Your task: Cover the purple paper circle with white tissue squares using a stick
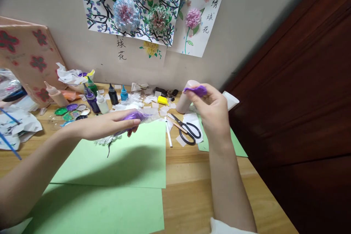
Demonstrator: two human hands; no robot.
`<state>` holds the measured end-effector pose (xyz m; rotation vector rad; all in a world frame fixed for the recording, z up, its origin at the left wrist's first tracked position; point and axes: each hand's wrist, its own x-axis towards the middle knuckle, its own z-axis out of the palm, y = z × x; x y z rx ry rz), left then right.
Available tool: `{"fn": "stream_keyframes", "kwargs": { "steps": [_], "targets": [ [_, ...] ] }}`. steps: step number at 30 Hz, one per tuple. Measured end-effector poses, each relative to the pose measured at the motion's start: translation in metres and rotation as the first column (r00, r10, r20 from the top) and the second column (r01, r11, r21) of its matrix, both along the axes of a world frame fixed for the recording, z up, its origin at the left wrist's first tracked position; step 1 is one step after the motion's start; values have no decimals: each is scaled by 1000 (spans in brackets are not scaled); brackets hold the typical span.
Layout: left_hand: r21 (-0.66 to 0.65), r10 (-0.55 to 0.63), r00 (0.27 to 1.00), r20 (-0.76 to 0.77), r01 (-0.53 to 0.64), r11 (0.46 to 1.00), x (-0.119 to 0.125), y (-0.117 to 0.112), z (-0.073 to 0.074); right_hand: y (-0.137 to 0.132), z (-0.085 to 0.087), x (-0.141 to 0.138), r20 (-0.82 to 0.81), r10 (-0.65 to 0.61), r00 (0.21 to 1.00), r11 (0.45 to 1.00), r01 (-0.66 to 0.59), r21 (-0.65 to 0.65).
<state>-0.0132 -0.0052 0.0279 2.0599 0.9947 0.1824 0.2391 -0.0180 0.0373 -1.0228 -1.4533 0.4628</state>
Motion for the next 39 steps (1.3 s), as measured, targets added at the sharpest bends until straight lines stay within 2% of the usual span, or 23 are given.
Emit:
{"fn": "stream_keyframes", "kwargs": {
  "steps": [2,4,7,9,10,13,14,17,20,24,28,31,34,37,39],
  "targets": [
    [153,50,995,-91,-36,988,4,5,-13,2,2,8,-127,19,992,998,-26,-55],
    [349,76,984,-159,-16,937,12,10,-31,3,3,9,-144,102,984,974,-128,-185],
    [522,58,973,-221,68,850,26,18,-60,3,-1,-2,-127,267,955,874,-295,-385],
    [533,23,985,-174,74,843,32,22,-72,3,-6,-10,-145,370,918,792,-393,-466],
    [534,13,995,-103,44,844,34,23,-74,4,-9,-14,-156,422,893,747,-440,-498],
    [515,-25,983,183,-74,854,35,19,-65,7,-17,-19,-172,535,827,631,-526,-570],
    [493,-41,963,268,-101,864,35,16,-58,8,-19,-19,-168,550,818,615,-533,-581],
    [451,-121,902,415,-89,888,33,6,-38,10,-22,-17,-140,562,815,616,-526,-586],
    [430,-109,876,470,-120,895,32,-1,-26,8,-21,-17,-112,604,789,580,-531,-618],
    [473,-90,866,492,-179,862,34,-3,-24,5,-21,-24,-121,665,737,502,-561,-659],
    [546,-67,869,490,-246,801,33,-2,-25,4,-23,-31,-217,640,737,526,-627,-575],
    [546,-25,842,538,-326,772,31,-3,-24,3,-21,-29,-297,643,706,477,-673,-565],
    [454,21,771,637,-397,798,31,-5,-21,3,-20,-25,-374,655,657,422,-729,-539],
    [268,126,664,737,-458,847,31,-7,-18,2,-21,-27,-434,634,640,417,-755,-505],
    [130,223,605,764,-484,866,31,-7,-17,1,-22,-32,-427,612,666,442,-736,-513]
  ]
}}
